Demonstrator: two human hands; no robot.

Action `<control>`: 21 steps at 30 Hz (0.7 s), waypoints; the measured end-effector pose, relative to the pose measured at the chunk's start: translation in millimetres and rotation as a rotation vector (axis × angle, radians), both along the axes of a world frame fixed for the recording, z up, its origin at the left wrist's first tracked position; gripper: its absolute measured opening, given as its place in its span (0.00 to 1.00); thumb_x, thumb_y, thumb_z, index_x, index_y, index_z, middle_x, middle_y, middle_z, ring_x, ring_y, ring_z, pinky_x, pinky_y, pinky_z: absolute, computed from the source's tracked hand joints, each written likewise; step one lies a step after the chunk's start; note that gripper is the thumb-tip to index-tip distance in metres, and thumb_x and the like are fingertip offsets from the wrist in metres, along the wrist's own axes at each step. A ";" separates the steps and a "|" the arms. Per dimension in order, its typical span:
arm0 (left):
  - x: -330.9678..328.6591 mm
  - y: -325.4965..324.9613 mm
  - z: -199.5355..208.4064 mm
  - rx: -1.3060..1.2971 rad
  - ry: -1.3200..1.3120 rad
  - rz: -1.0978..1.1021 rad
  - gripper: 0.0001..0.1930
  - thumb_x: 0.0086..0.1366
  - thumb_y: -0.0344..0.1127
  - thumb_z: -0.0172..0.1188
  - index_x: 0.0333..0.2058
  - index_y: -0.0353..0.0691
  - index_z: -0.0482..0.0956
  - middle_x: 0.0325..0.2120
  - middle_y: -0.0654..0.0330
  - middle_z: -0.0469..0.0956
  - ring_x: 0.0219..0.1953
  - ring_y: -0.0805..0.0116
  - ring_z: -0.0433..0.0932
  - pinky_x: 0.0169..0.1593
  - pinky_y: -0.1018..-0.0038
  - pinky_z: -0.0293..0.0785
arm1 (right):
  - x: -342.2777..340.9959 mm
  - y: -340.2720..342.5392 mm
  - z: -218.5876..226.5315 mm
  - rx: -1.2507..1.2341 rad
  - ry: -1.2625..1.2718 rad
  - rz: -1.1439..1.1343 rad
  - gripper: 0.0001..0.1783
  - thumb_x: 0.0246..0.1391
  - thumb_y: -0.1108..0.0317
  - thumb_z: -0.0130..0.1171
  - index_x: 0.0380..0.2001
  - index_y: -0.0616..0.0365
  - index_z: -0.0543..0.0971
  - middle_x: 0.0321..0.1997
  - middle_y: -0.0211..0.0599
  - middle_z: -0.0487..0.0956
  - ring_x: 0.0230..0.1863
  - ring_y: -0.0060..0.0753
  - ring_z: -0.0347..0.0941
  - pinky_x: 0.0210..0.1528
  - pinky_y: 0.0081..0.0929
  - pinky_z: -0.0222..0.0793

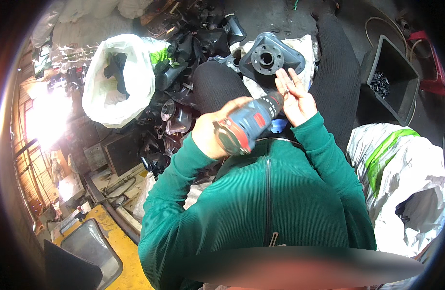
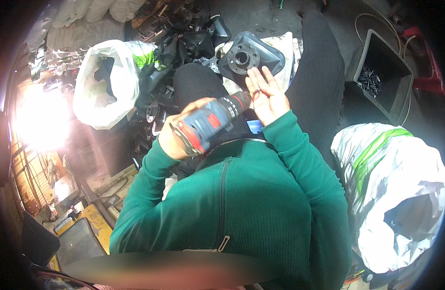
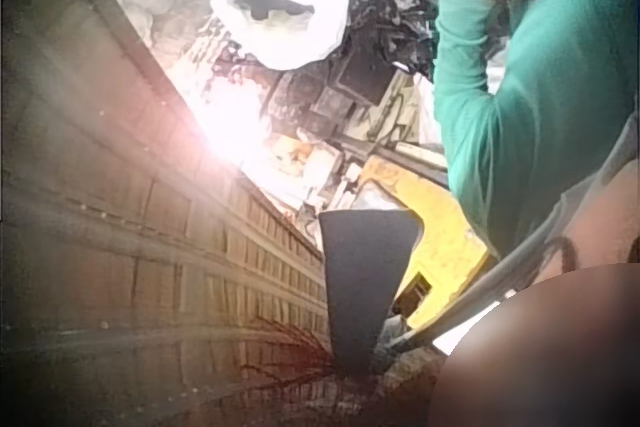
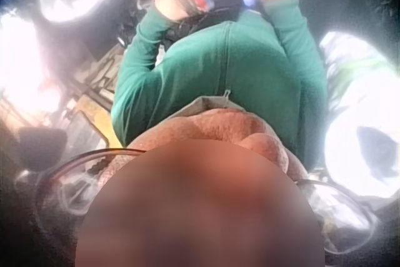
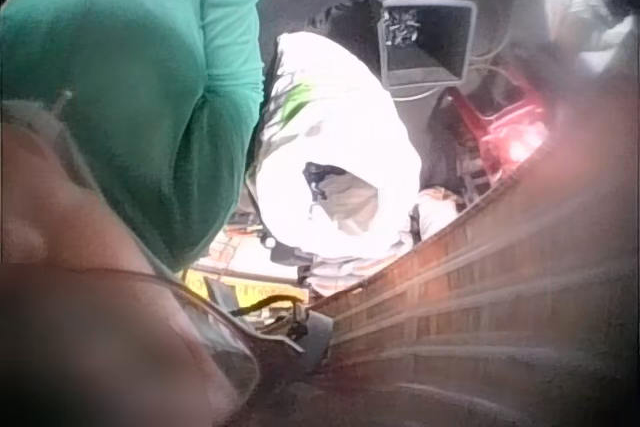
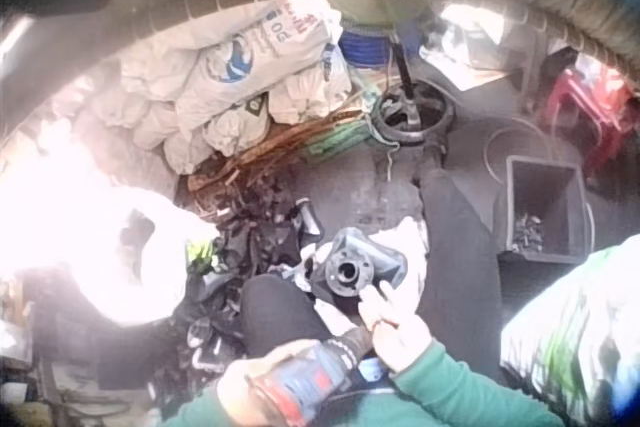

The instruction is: The person sits on the floor and uses a cordless drill to fasten screws into black plastic components. They repeatedly pick up parts, align them, and drive screws to secure them together.

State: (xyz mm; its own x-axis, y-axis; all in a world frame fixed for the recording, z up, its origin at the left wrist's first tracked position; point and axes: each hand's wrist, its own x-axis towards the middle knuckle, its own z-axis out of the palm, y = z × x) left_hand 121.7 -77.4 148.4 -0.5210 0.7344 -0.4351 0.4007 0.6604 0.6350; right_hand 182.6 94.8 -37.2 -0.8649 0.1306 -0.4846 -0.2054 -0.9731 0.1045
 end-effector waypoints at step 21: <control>-52.7 -8.2 4.0 0.041 0.345 -0.033 0.22 0.47 0.30 0.63 0.44 0.40 0.74 0.40 0.56 0.77 0.42 0.56 0.77 0.47 0.65 0.74 | -72.4 3.6 -125.7 1.113 -0.494 0.306 0.15 0.58 0.56 0.56 0.39 0.55 0.80 0.33 0.25 0.75 0.30 0.13 0.66 0.32 0.14 0.65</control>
State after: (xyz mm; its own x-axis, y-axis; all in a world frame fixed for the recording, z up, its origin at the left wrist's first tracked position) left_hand 69.0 -85.6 152.3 -0.6076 0.7666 -0.2075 0.6170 0.6202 0.4844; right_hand 110.3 98.4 -162.9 -0.6894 0.5028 -0.5214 0.2612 -0.4988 -0.8264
